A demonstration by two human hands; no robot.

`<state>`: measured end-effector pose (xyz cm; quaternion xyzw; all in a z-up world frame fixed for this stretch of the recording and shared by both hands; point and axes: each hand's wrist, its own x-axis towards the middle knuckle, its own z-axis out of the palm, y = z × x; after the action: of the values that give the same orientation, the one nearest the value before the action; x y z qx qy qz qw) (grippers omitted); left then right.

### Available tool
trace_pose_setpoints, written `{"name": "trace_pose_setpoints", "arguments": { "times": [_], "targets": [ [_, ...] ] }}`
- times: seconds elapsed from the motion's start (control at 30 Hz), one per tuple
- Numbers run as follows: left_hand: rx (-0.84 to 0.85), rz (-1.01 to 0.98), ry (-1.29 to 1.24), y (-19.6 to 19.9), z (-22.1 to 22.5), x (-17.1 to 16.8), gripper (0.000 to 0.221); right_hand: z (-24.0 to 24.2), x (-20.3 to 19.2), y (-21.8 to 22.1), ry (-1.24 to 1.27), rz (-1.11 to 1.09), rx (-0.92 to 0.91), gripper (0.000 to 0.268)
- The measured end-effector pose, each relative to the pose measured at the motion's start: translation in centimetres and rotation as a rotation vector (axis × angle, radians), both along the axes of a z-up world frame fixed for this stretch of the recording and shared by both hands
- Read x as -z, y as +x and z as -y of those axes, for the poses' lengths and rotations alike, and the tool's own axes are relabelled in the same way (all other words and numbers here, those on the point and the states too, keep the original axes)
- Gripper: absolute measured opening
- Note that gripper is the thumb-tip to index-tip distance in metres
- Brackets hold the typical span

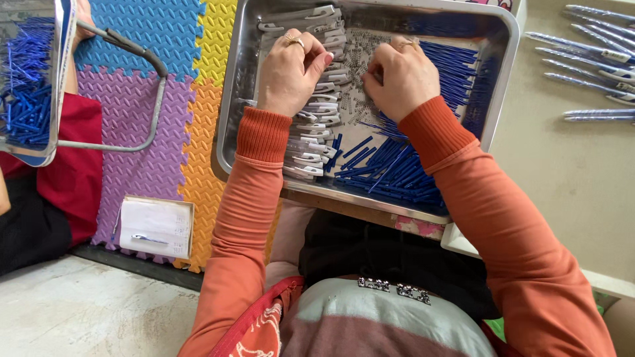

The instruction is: The person inserts ink cartridges into pen barrels and then attaches the pen caps by hand using a metal tray to hold the parts.

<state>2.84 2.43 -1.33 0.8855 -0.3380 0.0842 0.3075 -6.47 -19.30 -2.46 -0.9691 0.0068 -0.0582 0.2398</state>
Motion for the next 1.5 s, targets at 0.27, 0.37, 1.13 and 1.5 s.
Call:
{"name": "trace_pose_setpoints", "arguments": {
  "times": [0.27, 0.37, 1.13, 1.5],
  "targets": [
    [0.139, -0.286, 0.123, -0.8, -1.0, -3.8, 0.016, -2.6, 0.8, 0.4, -0.238, 0.162, -0.269, 0.045],
    [0.132, -0.416, 0.291, -0.9, -0.8, -4.5, 0.025, -2.1, 1.2, 0.9, -0.265, 0.162, -0.239, 0.028],
    [0.066, -0.281, 0.288, -0.2, 0.5, -0.4, 0.021, -0.6, 2.2, 1.3, -0.17, 0.305, -0.196, 0.011],
    [0.188, -0.372, -0.159, -1.0, 0.5, -1.6, 0.025, 0.5, 0.0, 0.6, 0.196, 0.375, -0.083, 0.01]
  ]
}}
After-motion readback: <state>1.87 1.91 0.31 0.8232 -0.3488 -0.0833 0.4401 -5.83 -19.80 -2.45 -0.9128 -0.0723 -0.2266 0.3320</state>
